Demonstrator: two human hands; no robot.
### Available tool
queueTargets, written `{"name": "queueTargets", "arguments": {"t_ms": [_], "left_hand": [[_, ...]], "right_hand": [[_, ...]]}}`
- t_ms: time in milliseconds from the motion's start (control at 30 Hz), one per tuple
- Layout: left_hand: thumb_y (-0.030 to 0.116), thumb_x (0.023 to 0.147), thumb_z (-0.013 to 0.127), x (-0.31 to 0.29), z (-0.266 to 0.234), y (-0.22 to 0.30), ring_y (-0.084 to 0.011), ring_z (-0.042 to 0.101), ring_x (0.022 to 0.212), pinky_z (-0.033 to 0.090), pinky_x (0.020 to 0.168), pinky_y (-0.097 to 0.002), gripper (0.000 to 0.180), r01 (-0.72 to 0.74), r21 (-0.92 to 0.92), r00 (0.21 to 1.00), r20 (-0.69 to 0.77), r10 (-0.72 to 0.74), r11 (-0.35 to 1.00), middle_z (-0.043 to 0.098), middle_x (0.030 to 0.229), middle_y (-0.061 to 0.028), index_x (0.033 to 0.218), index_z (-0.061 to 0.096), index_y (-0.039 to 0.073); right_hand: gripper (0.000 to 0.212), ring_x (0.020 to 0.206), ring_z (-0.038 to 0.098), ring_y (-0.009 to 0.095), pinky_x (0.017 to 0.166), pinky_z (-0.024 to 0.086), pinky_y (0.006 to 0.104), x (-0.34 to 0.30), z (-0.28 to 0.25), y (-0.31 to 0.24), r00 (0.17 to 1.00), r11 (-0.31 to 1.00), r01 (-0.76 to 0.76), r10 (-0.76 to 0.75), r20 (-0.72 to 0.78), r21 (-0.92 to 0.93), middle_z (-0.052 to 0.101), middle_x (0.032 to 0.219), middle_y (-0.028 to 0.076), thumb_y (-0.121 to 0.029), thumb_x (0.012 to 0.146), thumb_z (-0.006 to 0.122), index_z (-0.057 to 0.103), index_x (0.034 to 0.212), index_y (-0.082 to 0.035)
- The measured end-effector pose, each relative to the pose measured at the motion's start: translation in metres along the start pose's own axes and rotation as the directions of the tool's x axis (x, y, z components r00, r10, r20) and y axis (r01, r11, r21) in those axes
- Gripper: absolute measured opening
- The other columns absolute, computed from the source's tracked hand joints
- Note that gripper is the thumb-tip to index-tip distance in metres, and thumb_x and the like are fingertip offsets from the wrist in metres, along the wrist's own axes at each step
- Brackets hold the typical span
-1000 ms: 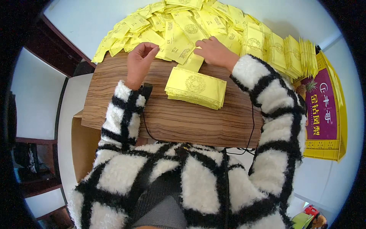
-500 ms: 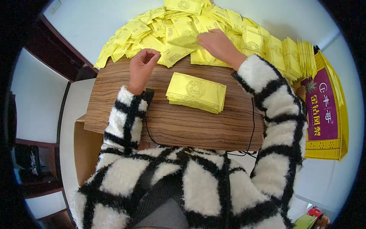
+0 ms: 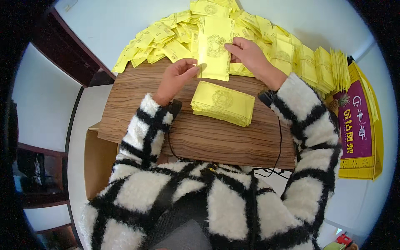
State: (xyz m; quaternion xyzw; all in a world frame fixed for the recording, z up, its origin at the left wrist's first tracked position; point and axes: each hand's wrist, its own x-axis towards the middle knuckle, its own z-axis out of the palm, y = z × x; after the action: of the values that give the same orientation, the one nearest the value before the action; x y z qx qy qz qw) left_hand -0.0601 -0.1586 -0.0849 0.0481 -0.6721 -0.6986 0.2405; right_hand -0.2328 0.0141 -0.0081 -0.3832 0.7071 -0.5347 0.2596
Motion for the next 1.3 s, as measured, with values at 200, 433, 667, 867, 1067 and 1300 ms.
{"name": "queueTargets", "arguments": {"t_ms": [200, 433, 667, 867, 1067, 1300], "left_hand": [[0.008, 0.092, 0.071, 0.000, -0.013, -0.006, -0.0040, 0.060, 0.077, 0.049, 0.068, -0.0187, 0.017, 0.076, 0.019, 0.994, 0.080, -0.077, 0.997, 0.069, 0.089, 0.0002, 0.103, 0.066, -0.004], [0.007, 0.093, 0.069, -0.001, -0.017, -0.010, -0.0046, 0.059, 0.074, 0.049, 0.068, -0.0190, 0.017, -0.019, -0.012, 0.993, 0.118, 0.020, 1.000, 0.069, 0.088, 0.0002, 0.105, 0.068, -0.004], [0.008, 0.094, 0.068, -0.006, -0.011, 0.009, -0.0042, 0.058, 0.073, 0.049, 0.067, -0.0187, 0.020, 0.022, 0.105, 0.998, 0.057, -0.029, 0.994, 0.067, 0.085, 0.0020, 0.112, 0.069, 0.001], [0.008, 0.095, 0.065, 0.001, -0.013, -0.003, -0.0034, 0.059, 0.074, 0.049, 0.066, -0.0178, 0.018, 0.022, 0.069, 0.998, 0.053, -0.025, 0.997, 0.067, 0.083, 0.0026, 0.112, 0.070, 0.002], [0.007, 0.097, 0.063, -0.001, -0.007, -0.006, -0.0030, 0.056, 0.073, 0.046, 0.066, -0.0182, 0.020, 0.057, 0.076, 0.988, 0.137, -0.067, 0.995, 0.066, 0.088, 0.0035, 0.115, 0.068, 0.002], [0.007, 0.096, 0.063, 0.002, -0.006, -0.009, -0.0030, 0.057, 0.074, 0.046, 0.066, -0.0185, 0.018, 0.084, 0.126, 0.984, 0.146, -0.102, 0.988, 0.065, 0.087, 0.0036, 0.113, 0.067, 0.002]], "right_hand": [[0.020, 0.083, 0.059, 0.008, 0.080, 0.053, 0.0259, -0.007, 0.011, 0.007, 0.997, 0.994, -0.083, 0.082, 0.013, 0.070, 0.059, 0.090, 0.000, -0.025, 0.098, 0.062, 0.060, 0.094, -0.006], [0.025, 0.093, 0.061, 0.010, 0.082, 0.052, 0.0257, -0.021, -0.007, 0.005, 0.988, 0.996, -0.056, 0.064, -0.141, 0.065, 0.064, 0.102, 0.002, -0.024, 0.096, 0.065, 0.062, 0.107, -0.002], [0.043, 0.103, 0.060, 0.009, 0.087, 0.049, 0.0247, -0.041, -0.026, 0.014, 0.999, 0.988, 0.036, -0.036, 0.001, -0.151, 0.065, 0.116, 0.003, -0.021, 0.096, 0.065, 0.056, 0.132, 0.001], [0.045, 0.103, 0.061, 0.010, 0.089, 0.049, 0.0250, -0.062, -0.026, 0.032, 0.997, 0.988, 0.079, -0.076, 0.030, -0.130, 0.065, 0.117, 0.005, -0.019, 0.095, 0.067, 0.054, 0.135, -0.003], [0.048, 0.095, 0.062, 0.011, 0.079, 0.051, 0.0250, -0.085, -0.020, 0.045, 0.997, 0.974, -0.066, 0.071, 0.015, -0.217, 0.066, 0.111, 0.006, -0.019, 0.092, 0.070, 0.055, 0.135, -0.004], [0.047, 0.078, 0.060, 0.007, 0.059, 0.048, 0.0231, -0.098, -0.010, 0.048, 0.982, 0.981, -0.189, 0.189, 0.007, -0.040, 0.065, 0.097, 0.002, -0.021, 0.090, 0.072, 0.057, 0.131, -0.004]]}}
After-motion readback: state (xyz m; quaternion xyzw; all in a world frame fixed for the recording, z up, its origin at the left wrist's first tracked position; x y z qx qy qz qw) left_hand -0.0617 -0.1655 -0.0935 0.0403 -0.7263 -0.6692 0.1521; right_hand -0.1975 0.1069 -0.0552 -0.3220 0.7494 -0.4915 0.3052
